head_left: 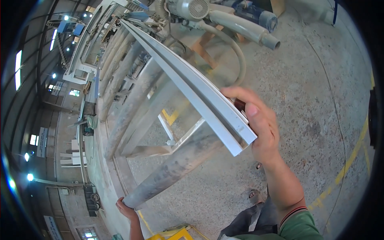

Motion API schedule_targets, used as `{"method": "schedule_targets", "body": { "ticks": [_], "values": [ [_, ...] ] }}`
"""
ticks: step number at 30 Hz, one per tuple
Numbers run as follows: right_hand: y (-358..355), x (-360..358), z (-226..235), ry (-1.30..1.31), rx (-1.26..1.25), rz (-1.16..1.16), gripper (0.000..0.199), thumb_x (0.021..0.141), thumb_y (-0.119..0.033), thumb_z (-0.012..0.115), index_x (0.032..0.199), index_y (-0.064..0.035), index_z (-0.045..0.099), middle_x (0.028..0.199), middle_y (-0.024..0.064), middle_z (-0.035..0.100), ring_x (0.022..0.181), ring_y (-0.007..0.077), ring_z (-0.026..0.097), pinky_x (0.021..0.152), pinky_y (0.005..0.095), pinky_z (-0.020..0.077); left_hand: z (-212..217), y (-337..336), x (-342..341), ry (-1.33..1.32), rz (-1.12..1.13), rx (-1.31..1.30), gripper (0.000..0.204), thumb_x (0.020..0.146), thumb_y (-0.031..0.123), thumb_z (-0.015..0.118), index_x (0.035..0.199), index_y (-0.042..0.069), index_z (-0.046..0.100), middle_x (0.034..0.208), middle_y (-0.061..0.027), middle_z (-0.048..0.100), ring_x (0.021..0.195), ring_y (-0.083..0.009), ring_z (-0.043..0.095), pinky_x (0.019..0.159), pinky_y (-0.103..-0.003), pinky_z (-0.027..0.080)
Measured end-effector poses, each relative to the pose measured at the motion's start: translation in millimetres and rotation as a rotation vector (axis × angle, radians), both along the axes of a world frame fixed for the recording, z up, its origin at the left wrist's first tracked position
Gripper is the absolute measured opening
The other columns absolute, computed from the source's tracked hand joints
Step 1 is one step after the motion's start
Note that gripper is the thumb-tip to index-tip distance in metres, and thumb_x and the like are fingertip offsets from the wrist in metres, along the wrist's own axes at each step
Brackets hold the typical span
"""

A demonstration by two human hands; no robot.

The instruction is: Cleaning a wooden board, moving a metal frame, and operating a machine control panel in a furniture factory.

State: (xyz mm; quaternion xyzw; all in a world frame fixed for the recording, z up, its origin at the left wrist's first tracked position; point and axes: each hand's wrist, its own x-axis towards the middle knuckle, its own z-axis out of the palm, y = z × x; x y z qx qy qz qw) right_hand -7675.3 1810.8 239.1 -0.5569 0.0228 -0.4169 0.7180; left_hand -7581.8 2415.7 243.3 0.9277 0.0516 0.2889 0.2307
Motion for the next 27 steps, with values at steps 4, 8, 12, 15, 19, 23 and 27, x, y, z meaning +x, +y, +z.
{"method": "schedule_targets", "body": {
  "ticks": [4, 8, 12, 15, 19, 23, 27],
  "values": [
    [4.4, 4.7, -1.2, -0.028, 0.015, 0.024, 0.041, 0.096, -0.031, 0.034, 0.109, 0.0006, 0.058, 0.104, 0.0125, 0.057, 0.095, 0.0214, 0.053, 0.086, 0.0308, 0.0385, 7.4, -11.1, -5.0, 0.022, 0.042, 0.125, 0.043, 0.094, 0.030, 0.030, 0.088, -0.001, 0.059, 0.092, -0.0151, 0.053, 0.088, -0.0294, 0.050, 0.081, -0.039, 0.039],
    [3.8, -8.7, 18.8, 0.038, 0.015, 0.062, 0.044, 0.097, -0.033, 0.035, 0.113, 0.0011, 0.056, 0.107, 0.0100, 0.056, 0.100, 0.0188, 0.051, 0.090, 0.0295, 0.0365, 28.5, -33.1, -15.5, -0.004, 0.056, 0.094, 0.041, 0.093, 0.028, 0.032, 0.087, -0.001, 0.059, 0.092, -0.0159, 0.053, 0.089, -0.0319, 0.050, 0.081, -0.040, 0.039],
    [8.1, -14.8, 31.1, 0.139, 0.080, 0.142, 0.044, 0.098, -0.033, 0.034, 0.116, 0.0014, 0.054, 0.108, 0.0074, 0.056, 0.103, 0.0155, 0.049, 0.092, 0.0271, 0.0350, 30.3, -27.1, -12.5, -0.007, 0.015, 0.223, 0.036, 0.091, 0.025, 0.034, 0.084, -0.002, 0.057, 0.092, -0.0174, 0.053, 0.089, -0.0349, 0.050, 0.080, -0.043, 0.039],
    [4.1, -20.7, 34.2, 0.183, 0.010, 0.153, 0.050, 0.097, -0.039, 0.036, 0.120, 0.0019, 0.052, 0.113, 0.0081, 0.055, 0.105, 0.0160, 0.050, 0.093, 0.0282, 0.0354, 30.4, -35.1, -11.0, -0.014, 0.020, 0.243, 0.034, 0.091, 0.022, 0.034, 0.084, -0.001, 0.057, 0.092, -0.0183, 0.054, 0.090, -0.0362, 0.049, 0.080, -0.045, 0.039],
    [11.8, -28.1, 55.8, 0.215, 0.121, 0.266, 0.047, 0.098, -0.037, 0.036, 0.120, 0.0018, 0.052, 0.113, 0.0078, 0.056, 0.106, 0.0156, 0.050, 0.094, 0.0288, 0.0353, 32.7, -25.0, -16.3, -0.009, 0.103, 0.250, 0.031, 0.090, 0.022, 0.037, 0.085, -0.001, 0.058, 0.094, -0.0189, 0.054, 0.091, -0.0374, 0.049, 0.080, -0.046, 0.040],
    [4.4, -27.0, 58.7, 0.317, 0.034, 0.231, 0.045, 0.098, -0.037, 0.039, 0.117, 0.0006, 0.054, 0.108, 0.0057, 0.057, 0.101, 0.0142, 0.050, 0.089, 0.0263, 0.0364, 34.6, -30.6, -16.2, -0.068, 0.128, 0.235, 0.029, 0.089, 0.022, 0.039, 0.086, 0.000, 0.058, 0.096, -0.0189, 0.054, 0.091, -0.0376, 0.049, 0.081, -0.047, 0.040],
    [3.9, -23.3, 84.9, 0.509, -0.247, 0.126, 0.041, 0.094, -0.033, 0.048, 0.117, 0.0002, 0.054, 0.109, 0.0074, 0.057, 0.100, 0.0150, 0.051, 0.089, 0.0280, 0.0385, 36.6, -29.1, -16.9, -0.063, 0.139, 0.260, 0.027, 0.089, 0.020, 0.040, 0.086, 0.000, 0.058, 0.097, -0.0186, 0.054, 0.091, -0.0375, 0.049, 0.082, -0.047, 0.039]
  ]
}}
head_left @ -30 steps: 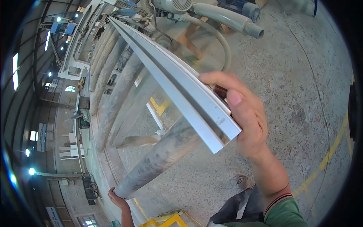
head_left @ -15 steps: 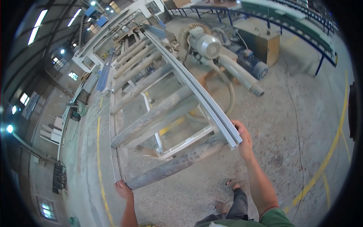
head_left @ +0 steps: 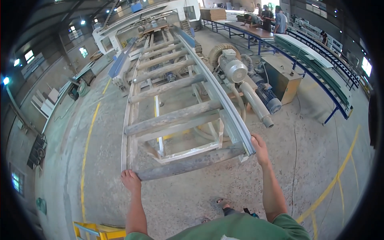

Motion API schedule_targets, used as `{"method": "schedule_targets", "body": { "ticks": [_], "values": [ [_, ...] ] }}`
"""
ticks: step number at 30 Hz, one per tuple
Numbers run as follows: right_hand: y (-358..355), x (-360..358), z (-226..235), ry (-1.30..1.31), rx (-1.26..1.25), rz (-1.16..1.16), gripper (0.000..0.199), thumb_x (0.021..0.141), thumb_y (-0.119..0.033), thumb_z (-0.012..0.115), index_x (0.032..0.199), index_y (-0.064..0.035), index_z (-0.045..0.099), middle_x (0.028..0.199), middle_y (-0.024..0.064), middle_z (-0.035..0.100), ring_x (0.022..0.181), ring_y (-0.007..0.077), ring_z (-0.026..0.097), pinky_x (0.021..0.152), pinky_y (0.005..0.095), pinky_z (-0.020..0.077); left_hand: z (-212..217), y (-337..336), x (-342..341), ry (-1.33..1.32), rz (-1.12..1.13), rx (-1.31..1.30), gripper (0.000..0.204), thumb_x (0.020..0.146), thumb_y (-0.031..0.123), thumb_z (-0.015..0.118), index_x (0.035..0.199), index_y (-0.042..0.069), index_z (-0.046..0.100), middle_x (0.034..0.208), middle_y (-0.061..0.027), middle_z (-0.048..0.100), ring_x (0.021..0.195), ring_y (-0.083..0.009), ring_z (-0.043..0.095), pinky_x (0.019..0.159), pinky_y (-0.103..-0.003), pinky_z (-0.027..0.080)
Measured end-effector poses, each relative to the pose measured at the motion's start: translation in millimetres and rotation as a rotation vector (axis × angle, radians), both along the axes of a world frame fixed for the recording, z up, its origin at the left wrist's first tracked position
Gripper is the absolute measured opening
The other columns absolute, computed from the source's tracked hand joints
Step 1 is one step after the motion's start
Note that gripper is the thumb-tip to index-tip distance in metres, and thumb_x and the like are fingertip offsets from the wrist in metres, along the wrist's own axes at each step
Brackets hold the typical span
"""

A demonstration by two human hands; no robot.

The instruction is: Cleaning a wooden board, moving a metal frame, and operating a machine control panel in a furniture factory.

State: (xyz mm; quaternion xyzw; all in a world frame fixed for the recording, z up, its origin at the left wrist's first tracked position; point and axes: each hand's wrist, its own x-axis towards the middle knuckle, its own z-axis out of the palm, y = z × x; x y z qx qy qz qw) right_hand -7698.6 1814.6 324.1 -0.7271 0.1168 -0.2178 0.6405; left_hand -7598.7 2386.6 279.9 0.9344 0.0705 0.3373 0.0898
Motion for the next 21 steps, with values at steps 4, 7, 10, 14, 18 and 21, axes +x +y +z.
{"method": "schedule_targets", "body": {
  "ticks": [4, 7, 10, 14, 18, 21],
  "values": [
    [12.8, 9.6, 9.8, 0.000, -0.158, -0.052, 0.041, 0.083, -0.021, 0.063, 0.117, 0.0000, 0.054, 0.109, 0.0131, 0.059, 0.100, 0.0212, 0.055, 0.089, 0.0321, 0.0417, 1.5, -0.2, 1.0, -0.031, -0.029, 0.008, 0.026, 0.088, 0.020, 0.041, 0.086, 0.001, 0.058, 0.096, -0.0182, 0.055, 0.091, -0.0369, 0.049, 0.082, -0.046, 0.039],
    [15.0, 9.7, 10.8, 0.007, -0.263, -0.119, 0.046, 0.078, -0.016, 0.067, 0.118, 0.0004, 0.054, 0.109, 0.0161, 0.060, 0.101, 0.0249, 0.057, 0.089, 0.0336, 0.0428, 1.2, -0.3, 0.3, -0.016, -0.023, 0.010, 0.025, 0.088, 0.020, 0.041, 0.085, 0.001, 0.059, 0.094, -0.0176, 0.056, 0.091, -0.0364, 0.050, 0.081, -0.046, 0.040],
    [16.9, 8.9, 14.4, 0.029, -0.229, -0.134, 0.048, 0.076, -0.015, 0.067, 0.119, 0.0007, 0.053, 0.110, 0.0174, 0.060, 0.102, 0.0261, 0.058, 0.089, 0.0338, 0.0429, -0.1, 0.1, -0.2, -0.027, -0.032, 0.030, 0.025, 0.088, 0.020, 0.041, 0.085, 0.002, 0.059, 0.094, -0.0172, 0.056, 0.090, -0.0361, 0.050, 0.080, -0.046, 0.040],
    [17.1, 9.9, 14.3, 0.038, -0.199, -0.146, 0.049, 0.076, -0.014, 0.067, 0.120, 0.0009, 0.053, 0.112, 0.0180, 0.059, 0.104, 0.0263, 0.057, 0.090, 0.0335, 0.0428, -2.6, 1.2, 0.2, -0.044, -0.010, 0.046, 0.025, 0.089, 0.020, 0.041, 0.084, 0.002, 0.059, 0.094, -0.0170, 0.056, 0.089, -0.0361, 0.051, 0.079, -0.046, 0.040],
    [12.8, 11.0, 11.0, 0.039, -0.195, -0.131, 0.049, 0.076, -0.014, 0.067, 0.120, 0.0012, 0.052, 0.113, 0.0183, 0.059, 0.104, 0.0265, 0.057, 0.091, 0.0335, 0.0429, 0.3, -2.3, 1.8, -0.037, -0.020, 0.025, 0.026, 0.089, 0.020, 0.040, 0.084, 0.002, 0.058, 0.093, -0.0171, 0.055, 0.088, -0.0363, 0.050, 0.078, -0.046, 0.040],
    [12.6, 11.2, 10.6, 0.028, -0.193, -0.130, 0.049, 0.077, -0.014, 0.067, 0.121, 0.0018, 0.052, 0.112, 0.0185, 0.059, 0.104, 0.0264, 0.058, 0.090, 0.0337, 0.0431, 1.9, -5.5, 2.3, -0.030, -0.015, 0.019, 0.026, 0.089, 0.019, 0.040, 0.083, 0.002, 0.058, 0.092, -0.0169, 0.055, 0.088, -0.0363, 0.050, 0.078, -0.046, 0.040]
  ]
}}
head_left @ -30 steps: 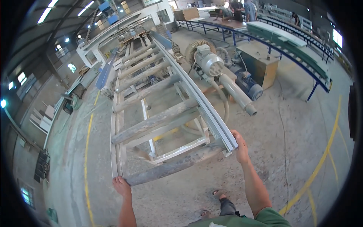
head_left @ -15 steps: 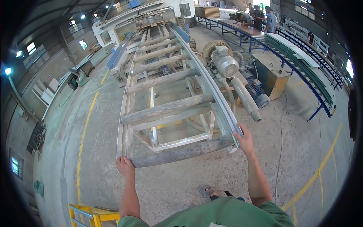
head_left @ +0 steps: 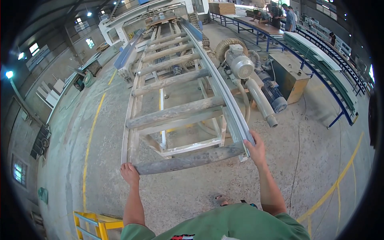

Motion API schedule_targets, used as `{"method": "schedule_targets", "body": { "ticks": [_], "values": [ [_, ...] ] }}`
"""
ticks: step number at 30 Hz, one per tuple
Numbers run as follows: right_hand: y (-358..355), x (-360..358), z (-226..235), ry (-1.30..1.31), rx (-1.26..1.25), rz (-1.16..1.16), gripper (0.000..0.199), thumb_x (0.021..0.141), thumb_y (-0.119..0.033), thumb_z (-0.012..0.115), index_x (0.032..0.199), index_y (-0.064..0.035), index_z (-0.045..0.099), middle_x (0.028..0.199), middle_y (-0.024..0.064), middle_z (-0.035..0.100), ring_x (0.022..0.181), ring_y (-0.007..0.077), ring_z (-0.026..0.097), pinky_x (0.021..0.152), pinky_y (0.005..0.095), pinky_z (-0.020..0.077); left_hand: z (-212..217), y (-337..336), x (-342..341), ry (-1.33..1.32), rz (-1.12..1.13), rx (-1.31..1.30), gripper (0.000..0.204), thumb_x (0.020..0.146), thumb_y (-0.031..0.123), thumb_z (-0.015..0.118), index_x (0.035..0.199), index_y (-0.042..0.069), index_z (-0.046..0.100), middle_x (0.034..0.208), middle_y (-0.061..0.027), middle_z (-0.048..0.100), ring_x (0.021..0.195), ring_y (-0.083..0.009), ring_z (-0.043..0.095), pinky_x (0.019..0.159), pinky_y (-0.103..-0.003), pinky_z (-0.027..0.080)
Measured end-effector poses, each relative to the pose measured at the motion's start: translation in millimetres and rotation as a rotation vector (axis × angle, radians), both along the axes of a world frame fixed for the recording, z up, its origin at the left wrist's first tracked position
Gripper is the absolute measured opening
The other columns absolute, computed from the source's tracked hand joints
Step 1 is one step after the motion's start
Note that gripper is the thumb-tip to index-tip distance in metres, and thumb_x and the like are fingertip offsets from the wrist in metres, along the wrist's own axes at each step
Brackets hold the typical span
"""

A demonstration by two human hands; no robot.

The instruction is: Cleaning a wooden board, moving a metal frame, and operating a machine control panel in a furniture factory.

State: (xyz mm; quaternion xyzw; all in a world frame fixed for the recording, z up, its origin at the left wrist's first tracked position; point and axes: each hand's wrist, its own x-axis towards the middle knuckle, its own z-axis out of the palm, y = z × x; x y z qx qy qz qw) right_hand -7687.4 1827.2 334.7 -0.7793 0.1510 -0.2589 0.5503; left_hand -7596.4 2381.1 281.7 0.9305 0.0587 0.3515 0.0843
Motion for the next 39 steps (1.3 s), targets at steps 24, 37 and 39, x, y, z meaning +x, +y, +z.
{"method": "schedule_targets", "body": {
  "ticks": [24, 37, 39],
  "values": [
    [2.0, -0.7, 3.2, -0.009, -0.014, 0.024, 0.049, 0.078, -0.015, 0.066, 0.121, 0.0025, 0.051, 0.110, 0.0178, 0.059, 0.101, 0.0249, 0.057, 0.090, 0.0333, 0.0429, 1.6, 2.7, -1.5, 0.048, 0.004, 0.018, 0.029, 0.091, 0.020, 0.038, 0.084, 0.003, 0.060, 0.093, -0.0154, 0.057, 0.091, -0.0351, 0.050, 0.082, -0.044, 0.039],
    [2.9, -2.3, 10.2, 0.018, -0.008, 0.021, 0.048, 0.078, -0.013, 0.066, 0.122, 0.0011, 0.051, 0.112, 0.0156, 0.058, 0.104, 0.0233, 0.056, 0.092, 0.0328, 0.0419, -0.2, 2.3, -0.5, 0.059, 0.029, 0.023, 0.030, 0.091, 0.022, 0.039, 0.085, 0.003, 0.061, 0.093, -0.0161, 0.056, 0.088, -0.0361, 0.050, 0.080, -0.045, 0.039],
    [1.8, -2.7, 9.5, 0.009, -0.004, 0.032, 0.049, 0.078, -0.013, 0.065, 0.122, 0.0016, 0.051, 0.114, 0.0149, 0.058, 0.105, 0.0225, 0.055, 0.093, 0.0326, 0.0409, 0.0, 2.1, 0.1, 0.059, 0.027, 0.021, 0.030, 0.091, 0.022, 0.039, 0.084, 0.003, 0.061, 0.092, -0.0161, 0.056, 0.088, -0.0361, 0.050, 0.080, -0.045, 0.039]
  ]
}}
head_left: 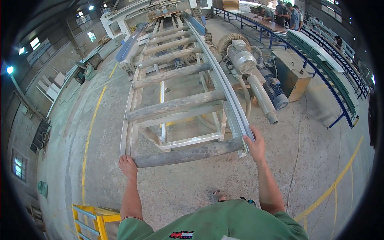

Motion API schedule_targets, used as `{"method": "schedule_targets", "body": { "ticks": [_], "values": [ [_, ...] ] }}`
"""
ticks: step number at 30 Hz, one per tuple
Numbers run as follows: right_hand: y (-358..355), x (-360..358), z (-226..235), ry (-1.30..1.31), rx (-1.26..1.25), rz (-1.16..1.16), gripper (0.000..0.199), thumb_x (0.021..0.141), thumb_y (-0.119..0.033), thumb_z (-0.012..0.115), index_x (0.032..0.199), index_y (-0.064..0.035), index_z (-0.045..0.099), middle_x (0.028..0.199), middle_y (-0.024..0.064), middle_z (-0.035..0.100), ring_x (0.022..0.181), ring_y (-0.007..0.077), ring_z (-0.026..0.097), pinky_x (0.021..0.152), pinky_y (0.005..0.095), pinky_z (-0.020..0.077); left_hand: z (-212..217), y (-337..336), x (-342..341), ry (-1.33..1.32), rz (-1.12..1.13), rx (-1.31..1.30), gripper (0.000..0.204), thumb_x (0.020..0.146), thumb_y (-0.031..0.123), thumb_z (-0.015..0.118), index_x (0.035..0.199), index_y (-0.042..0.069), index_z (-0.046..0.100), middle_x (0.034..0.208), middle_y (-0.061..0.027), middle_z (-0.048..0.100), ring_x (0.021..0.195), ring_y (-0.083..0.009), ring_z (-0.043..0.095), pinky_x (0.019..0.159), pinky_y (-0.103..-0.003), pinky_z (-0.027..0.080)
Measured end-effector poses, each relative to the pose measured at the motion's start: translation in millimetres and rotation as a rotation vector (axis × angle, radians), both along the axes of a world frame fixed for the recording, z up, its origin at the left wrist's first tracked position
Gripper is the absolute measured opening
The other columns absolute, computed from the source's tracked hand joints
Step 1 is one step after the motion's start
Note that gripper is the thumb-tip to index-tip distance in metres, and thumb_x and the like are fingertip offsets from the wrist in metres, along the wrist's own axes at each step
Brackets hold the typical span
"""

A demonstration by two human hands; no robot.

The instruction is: Cleaning a wooden board, moving a metal frame, and operating a machine control panel in a furniture factory.

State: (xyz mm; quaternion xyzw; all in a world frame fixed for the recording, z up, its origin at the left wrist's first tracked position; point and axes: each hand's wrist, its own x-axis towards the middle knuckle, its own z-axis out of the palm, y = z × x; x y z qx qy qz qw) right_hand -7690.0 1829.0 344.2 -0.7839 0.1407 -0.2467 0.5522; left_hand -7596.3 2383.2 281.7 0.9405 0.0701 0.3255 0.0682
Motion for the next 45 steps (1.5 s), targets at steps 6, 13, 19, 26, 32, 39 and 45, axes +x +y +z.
{"method": "schedule_targets", "body": {
  "ticks": [6, 13, 19, 26, 32, 39, 45],
  "values": [
    [0.1, -1.0, -0.2, 0.027, 0.013, 0.008, 0.050, 0.078, -0.015, 0.065, 0.123, 0.0018, 0.050, 0.114, 0.0153, 0.057, 0.105, 0.0225, 0.055, 0.093, 0.0327, 0.0408, 0.7, 1.4, -0.3, 0.004, -0.017, 0.001, 0.030, 0.091, 0.021, 0.038, 0.084, 0.003, 0.061, 0.093, -0.0158, 0.056, 0.088, -0.0360, 0.050, 0.080, -0.045, 0.039],
    [0.6, -1.0, 0.7, 0.003, -0.010, -0.005, 0.048, 0.077, -0.015, 0.066, 0.120, 0.0018, 0.052, 0.112, 0.0180, 0.059, 0.104, 0.0257, 0.057, 0.091, 0.0330, 0.0430, 1.4, -0.5, -1.0, -0.001, 0.008, 0.011, 0.029, 0.090, 0.020, 0.038, 0.085, 0.004, 0.061, 0.092, -0.0147, 0.056, 0.088, -0.0350, 0.050, 0.080, -0.044, 0.039],
    [-2.2, 0.5, -3.7, 0.002, -0.009, -0.003, 0.049, 0.077, -0.016, 0.066, 0.121, 0.0016, 0.051, 0.114, 0.0180, 0.058, 0.105, 0.0260, 0.057, 0.091, 0.0333, 0.0428, 3.3, -3.9, -1.3, 0.004, 0.021, 0.018, 0.028, 0.090, 0.019, 0.038, 0.083, 0.004, 0.061, 0.091, -0.0142, 0.057, 0.088, -0.0339, 0.050, 0.080, -0.043, 0.039],
    [-0.1, -0.5, 0.7, 0.021, -0.030, -0.016, 0.049, 0.077, -0.017, 0.066, 0.121, 0.0011, 0.052, 0.115, 0.0185, 0.058, 0.105, 0.0270, 0.057, 0.091, 0.0338, 0.0427, 4.1, -2.2, -1.9, 0.000, -0.012, 0.047, 0.028, 0.090, 0.019, 0.038, 0.083, 0.004, 0.060, 0.091, -0.0136, 0.057, 0.089, -0.0332, 0.051, 0.081, -0.042, 0.039],
    [0.3, -1.0, 0.8, 0.020, -0.042, -0.015, 0.050, 0.078, -0.021, 0.065, 0.121, 0.0003, 0.051, 0.110, 0.0159, 0.059, 0.102, 0.0242, 0.057, 0.090, 0.0333, 0.0424, 6.6, -5.0, -2.6, 0.006, 0.015, 0.022, 0.029, 0.090, 0.019, 0.037, 0.083, 0.003, 0.060, 0.091, -0.0140, 0.057, 0.090, -0.0334, 0.050, 0.082, -0.042, 0.039],
    [0.6, -2.4, 1.0, 0.020, -0.068, -0.040, 0.048, 0.078, -0.019, 0.065, 0.121, -0.0008, 0.052, 0.111, 0.0158, 0.059, 0.103, 0.0251, 0.057, 0.090, 0.0333, 0.0428, 10.8, -8.1, -4.7, 0.011, -0.005, 0.032, 0.029, 0.090, 0.018, 0.036, 0.081, 0.003, 0.060, 0.088, -0.0139, 0.057, 0.090, -0.0325, 0.051, 0.081, -0.042, 0.039],
    [0.2, -2.0, 1.5, 0.041, -0.038, -0.032, 0.050, 0.077, -0.018, 0.066, 0.120, 0.0024, 0.051, 0.114, 0.0186, 0.057, 0.105, 0.0275, 0.057, 0.091, 0.0340, 0.0424, 7.5, -3.9, -3.3, -0.004, -0.026, 0.038, 0.029, 0.089, 0.018, 0.037, 0.080, 0.003, 0.060, 0.087, -0.0136, 0.057, 0.089, -0.0319, 0.051, 0.080, -0.042, 0.039]
  ]
}}
